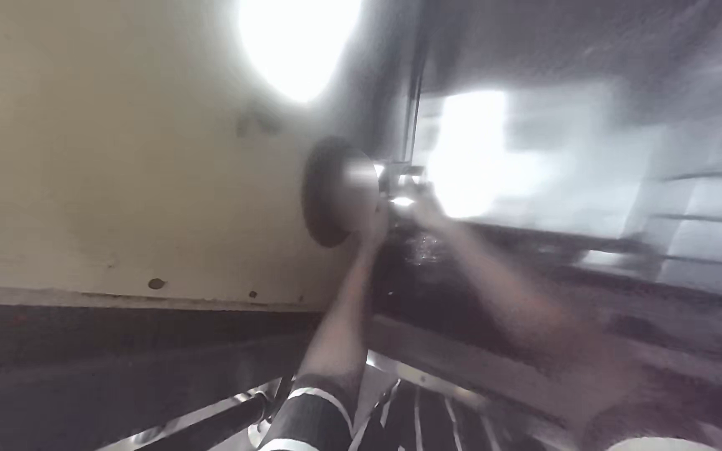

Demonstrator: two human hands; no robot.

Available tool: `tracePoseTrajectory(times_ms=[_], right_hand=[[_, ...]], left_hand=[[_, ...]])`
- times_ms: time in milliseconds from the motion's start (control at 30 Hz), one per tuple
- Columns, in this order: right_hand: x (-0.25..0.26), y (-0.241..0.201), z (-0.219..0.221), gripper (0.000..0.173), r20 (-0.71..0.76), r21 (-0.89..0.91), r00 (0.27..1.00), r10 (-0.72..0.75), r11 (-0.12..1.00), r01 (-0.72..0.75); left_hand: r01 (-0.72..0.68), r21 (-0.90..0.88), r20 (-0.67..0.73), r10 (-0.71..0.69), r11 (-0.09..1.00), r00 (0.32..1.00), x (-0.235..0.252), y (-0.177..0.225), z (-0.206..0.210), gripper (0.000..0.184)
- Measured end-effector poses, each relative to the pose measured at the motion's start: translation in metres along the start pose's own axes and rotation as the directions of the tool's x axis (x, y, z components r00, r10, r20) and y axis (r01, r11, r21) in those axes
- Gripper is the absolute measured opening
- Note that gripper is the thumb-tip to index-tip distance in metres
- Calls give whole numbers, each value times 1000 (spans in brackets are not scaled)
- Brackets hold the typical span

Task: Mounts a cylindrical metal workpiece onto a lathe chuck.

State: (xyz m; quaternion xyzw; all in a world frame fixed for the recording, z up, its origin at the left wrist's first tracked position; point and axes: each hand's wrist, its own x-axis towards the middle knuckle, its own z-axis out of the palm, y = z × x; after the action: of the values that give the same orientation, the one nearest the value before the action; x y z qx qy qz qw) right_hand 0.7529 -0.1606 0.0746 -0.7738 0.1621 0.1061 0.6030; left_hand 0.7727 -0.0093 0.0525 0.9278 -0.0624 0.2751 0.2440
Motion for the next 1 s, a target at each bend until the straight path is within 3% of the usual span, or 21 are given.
tracePoseTrajectory(times_ms=[133, 300, 533, 633, 800, 867, 933, 967, 1000], right_hand=[[-7, 1, -4, 62, 39, 2, 996, -77, 997, 77], [-11, -4, -20, 88, 155, 89, 987, -45, 996, 31], [-13, -13, -47, 84, 337, 104, 941, 5, 994, -43], [-7, -12, -55, 89, 411, 70, 910, 52, 994, -89], [10, 3, -52, 90, 480, 60, 877, 12, 997, -47], [14, 19, -59, 74, 346, 128, 938, -25, 992, -21], [35, 58, -52, 59, 5, 251, 999, -42, 967, 40], [51, 88, -43, 54, -150, 282, 989, -2, 958, 45], [63, 113, -35, 51, -195, 324, 980, 47, 946, 19]], left_hand=[[-71, 141, 146, 51, 987, 988, 9, 10, -12, 73], [-158, 177, 492, 51, 971, 869, 37, 30, -24, 85], [-162, 285, 610, -49, 945, 791, 48, 35, -26, 109], [-149, 326, 587, -76, 934, 806, 49, 37, -22, 118], [-136, 331, 550, -74, 934, 832, 44, 37, -21, 112], [-154, 320, 532, -43, 935, 846, 44, 36, -18, 112], [-163, 329, 511, -30, 930, 859, 44, 39, -19, 112], [-166, 338, 498, -26, 926, 867, 41, 38, -20, 112], [-166, 333, 492, -21, 928, 870, 41, 38, -20, 111]])
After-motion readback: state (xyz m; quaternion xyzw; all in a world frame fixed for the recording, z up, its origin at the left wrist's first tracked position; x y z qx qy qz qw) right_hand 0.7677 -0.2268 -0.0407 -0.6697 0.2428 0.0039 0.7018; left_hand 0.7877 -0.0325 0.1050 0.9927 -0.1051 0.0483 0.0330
